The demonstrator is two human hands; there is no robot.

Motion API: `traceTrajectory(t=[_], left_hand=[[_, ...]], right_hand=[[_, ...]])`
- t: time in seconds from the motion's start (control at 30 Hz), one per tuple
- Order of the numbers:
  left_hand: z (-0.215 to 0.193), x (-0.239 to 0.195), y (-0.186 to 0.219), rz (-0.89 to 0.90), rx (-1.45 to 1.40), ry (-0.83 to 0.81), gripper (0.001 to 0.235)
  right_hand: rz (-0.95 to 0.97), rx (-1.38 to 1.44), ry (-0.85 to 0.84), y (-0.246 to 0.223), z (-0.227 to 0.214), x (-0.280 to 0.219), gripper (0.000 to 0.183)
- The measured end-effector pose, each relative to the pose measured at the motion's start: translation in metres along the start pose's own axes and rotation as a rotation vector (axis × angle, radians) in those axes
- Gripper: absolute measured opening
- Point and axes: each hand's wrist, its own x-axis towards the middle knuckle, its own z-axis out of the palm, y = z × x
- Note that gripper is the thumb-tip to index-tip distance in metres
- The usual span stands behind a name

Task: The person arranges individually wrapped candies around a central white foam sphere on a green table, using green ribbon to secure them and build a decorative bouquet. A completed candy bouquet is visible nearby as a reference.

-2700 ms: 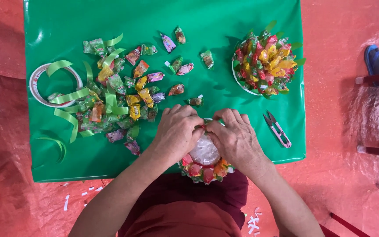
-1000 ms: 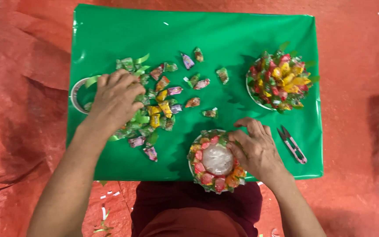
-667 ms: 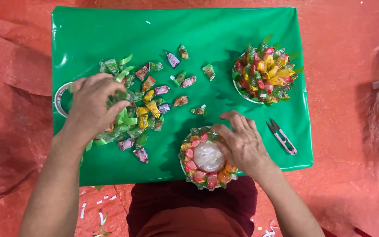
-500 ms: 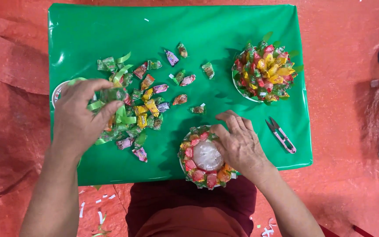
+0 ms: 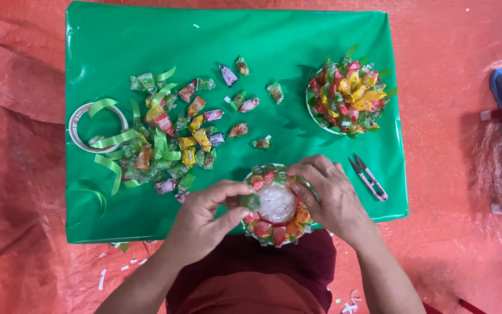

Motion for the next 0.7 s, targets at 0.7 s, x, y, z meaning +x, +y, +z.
traceTrajectory(t=[0.7], left_hand=[[0.032, 0.040, -0.020, 0.334, 0.504, 0.128, 0.029]], right_hand=[[0.154, -0.091, 0.041, -0.006, -0.025, -0.018, 0.008]])
